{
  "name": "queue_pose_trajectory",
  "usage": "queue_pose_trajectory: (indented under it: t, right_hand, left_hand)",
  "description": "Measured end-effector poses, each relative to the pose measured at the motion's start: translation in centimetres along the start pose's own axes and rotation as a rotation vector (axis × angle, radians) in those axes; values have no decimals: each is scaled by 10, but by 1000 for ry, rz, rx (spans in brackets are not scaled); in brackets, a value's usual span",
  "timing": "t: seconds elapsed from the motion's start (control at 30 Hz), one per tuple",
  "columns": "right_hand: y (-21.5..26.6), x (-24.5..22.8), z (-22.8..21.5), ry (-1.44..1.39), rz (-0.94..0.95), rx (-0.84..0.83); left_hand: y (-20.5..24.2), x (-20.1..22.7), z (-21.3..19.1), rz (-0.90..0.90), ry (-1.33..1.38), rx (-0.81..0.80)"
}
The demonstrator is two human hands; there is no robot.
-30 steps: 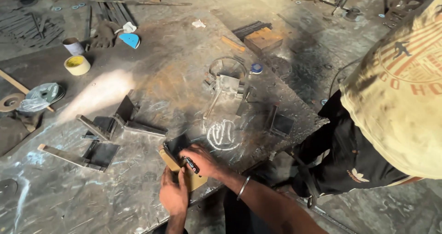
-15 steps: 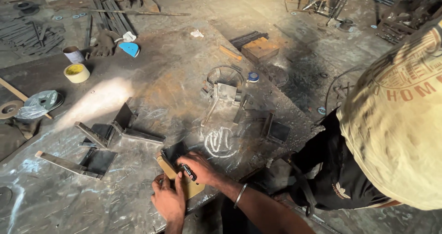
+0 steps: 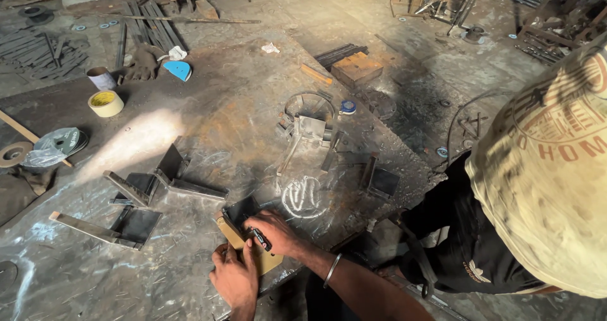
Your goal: The person marks a metal bracket with a marker while holding it against a wooden jig on a workbench. The person repeatedly repositions the bracket and marks different sections of the metal piece.
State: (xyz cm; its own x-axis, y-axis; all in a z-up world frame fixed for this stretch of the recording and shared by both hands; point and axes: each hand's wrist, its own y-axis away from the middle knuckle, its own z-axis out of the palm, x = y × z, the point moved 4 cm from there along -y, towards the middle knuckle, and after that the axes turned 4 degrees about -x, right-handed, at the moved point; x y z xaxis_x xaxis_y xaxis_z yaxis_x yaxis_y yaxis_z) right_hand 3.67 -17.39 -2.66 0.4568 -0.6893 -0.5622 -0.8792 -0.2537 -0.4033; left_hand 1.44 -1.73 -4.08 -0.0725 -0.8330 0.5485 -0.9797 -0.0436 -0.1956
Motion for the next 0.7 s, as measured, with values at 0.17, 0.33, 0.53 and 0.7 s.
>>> queue_pose_trajectory:
  t: [0.17,0.33,0.53,0.7]
  right_hand:
    - [1,1,1,-7,-15,0]
    - [-1,-2,-2,-22,-5,-11]
    - [2,1,-3,-29,-3,4]
    - [2,2,0,-94,-40,11]
  left_hand:
    - [-1,-8,8,52,15,41]
    - [0,-6,3,51,129,34]
    - [-3,1,-1,103,140,67]
    - [-3,-5,0,10,88,51]
